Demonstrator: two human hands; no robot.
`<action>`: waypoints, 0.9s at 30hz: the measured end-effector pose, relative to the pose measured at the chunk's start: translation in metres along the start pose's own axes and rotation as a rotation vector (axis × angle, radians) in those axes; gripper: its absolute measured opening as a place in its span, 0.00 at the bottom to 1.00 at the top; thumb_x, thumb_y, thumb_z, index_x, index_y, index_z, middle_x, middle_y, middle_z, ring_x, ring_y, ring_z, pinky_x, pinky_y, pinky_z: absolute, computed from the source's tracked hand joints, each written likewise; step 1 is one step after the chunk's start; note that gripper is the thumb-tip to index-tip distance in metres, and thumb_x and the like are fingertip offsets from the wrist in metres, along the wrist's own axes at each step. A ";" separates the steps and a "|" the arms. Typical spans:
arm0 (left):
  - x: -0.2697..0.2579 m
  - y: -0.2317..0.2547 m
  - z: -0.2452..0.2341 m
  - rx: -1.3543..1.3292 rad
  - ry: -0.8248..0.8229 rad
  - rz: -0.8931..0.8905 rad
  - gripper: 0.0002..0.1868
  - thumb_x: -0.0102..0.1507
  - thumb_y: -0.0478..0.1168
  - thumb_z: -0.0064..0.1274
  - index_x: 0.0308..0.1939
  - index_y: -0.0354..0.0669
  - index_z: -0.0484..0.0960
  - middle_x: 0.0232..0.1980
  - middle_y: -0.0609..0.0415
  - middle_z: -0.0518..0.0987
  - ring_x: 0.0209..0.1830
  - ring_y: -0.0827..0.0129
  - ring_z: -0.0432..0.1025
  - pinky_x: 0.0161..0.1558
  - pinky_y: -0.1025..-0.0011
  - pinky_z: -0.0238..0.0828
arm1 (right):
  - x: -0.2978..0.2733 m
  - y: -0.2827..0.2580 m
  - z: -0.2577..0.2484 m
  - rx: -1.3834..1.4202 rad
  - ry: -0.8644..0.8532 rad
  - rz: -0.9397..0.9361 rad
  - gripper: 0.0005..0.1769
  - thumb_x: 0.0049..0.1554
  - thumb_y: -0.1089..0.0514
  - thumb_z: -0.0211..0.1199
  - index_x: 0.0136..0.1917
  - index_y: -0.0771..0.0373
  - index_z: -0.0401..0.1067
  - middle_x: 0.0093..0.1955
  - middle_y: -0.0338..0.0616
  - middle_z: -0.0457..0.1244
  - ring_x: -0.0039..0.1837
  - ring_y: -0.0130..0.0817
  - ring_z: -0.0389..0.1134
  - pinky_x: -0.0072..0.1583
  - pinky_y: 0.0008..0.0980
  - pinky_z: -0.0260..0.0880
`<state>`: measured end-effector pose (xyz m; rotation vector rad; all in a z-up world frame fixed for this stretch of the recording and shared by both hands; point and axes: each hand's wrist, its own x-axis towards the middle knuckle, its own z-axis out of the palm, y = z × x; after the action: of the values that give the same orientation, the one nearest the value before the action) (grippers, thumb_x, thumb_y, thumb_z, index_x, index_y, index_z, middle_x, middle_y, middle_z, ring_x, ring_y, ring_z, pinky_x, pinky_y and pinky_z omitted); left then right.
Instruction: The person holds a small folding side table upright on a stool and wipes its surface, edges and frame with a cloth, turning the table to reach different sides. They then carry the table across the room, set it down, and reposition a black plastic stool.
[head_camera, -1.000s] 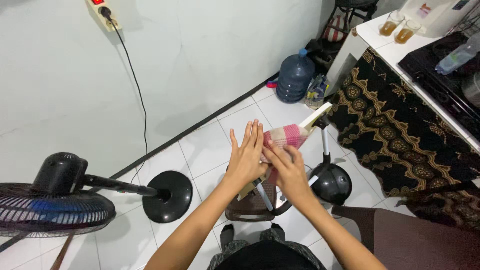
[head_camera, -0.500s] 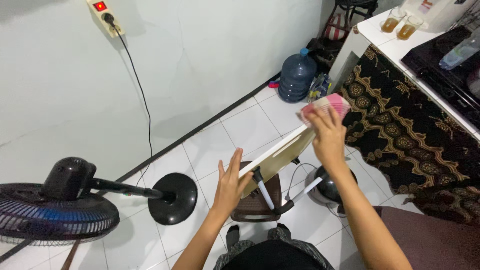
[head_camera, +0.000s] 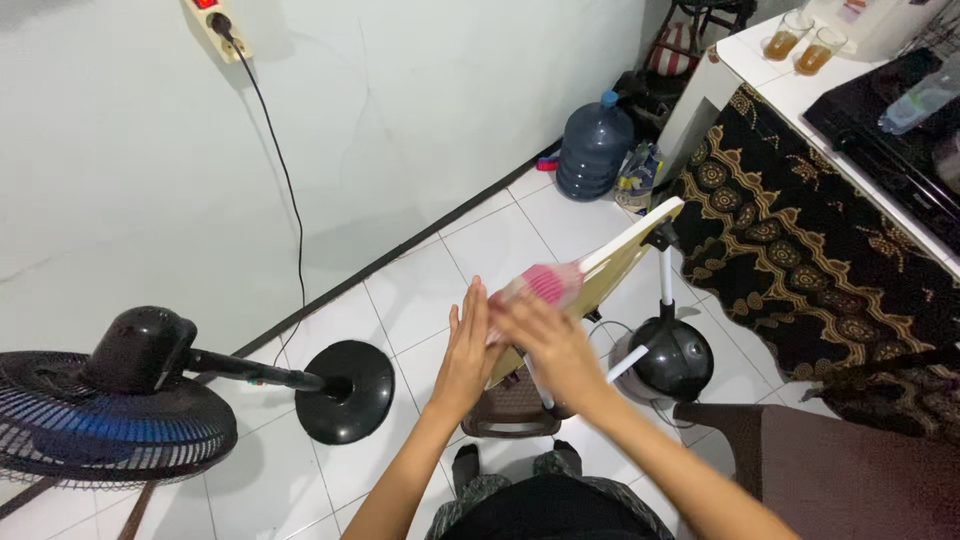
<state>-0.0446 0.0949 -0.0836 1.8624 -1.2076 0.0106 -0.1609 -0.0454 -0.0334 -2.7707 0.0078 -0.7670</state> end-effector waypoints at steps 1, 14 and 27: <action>0.001 0.001 0.000 0.036 -0.014 0.017 0.45 0.66 0.40 0.53 0.80 0.38 0.42 0.83 0.36 0.49 0.81 0.43 0.52 0.74 0.40 0.45 | 0.002 0.015 -0.006 -0.028 0.018 0.036 0.42 0.45 0.76 0.59 0.71 0.51 0.70 0.73 0.41 0.62 0.76 0.46 0.60 0.65 0.49 0.67; 0.003 0.012 0.000 0.097 0.024 0.077 0.22 0.66 0.42 0.55 0.66 0.58 0.80 0.80 0.50 0.62 0.78 0.47 0.59 0.73 0.44 0.55 | 0.007 0.068 -0.036 -0.047 0.113 0.203 0.43 0.41 0.79 0.53 0.69 0.58 0.70 0.70 0.52 0.62 0.78 0.56 0.58 0.75 0.50 0.61; 0.003 0.005 0.002 0.121 0.054 0.126 0.21 0.67 0.42 0.56 0.65 0.56 0.81 0.79 0.49 0.64 0.78 0.46 0.59 0.74 0.42 0.54 | 0.022 0.185 -0.073 0.115 0.155 0.607 0.33 0.51 0.78 0.51 0.66 0.58 0.74 0.67 0.52 0.65 0.62 0.49 0.70 0.61 0.41 0.72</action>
<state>-0.0474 0.0903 -0.0804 1.8737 -1.3101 0.2061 -0.1671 -0.2437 -0.0092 -2.3815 0.7662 -0.7708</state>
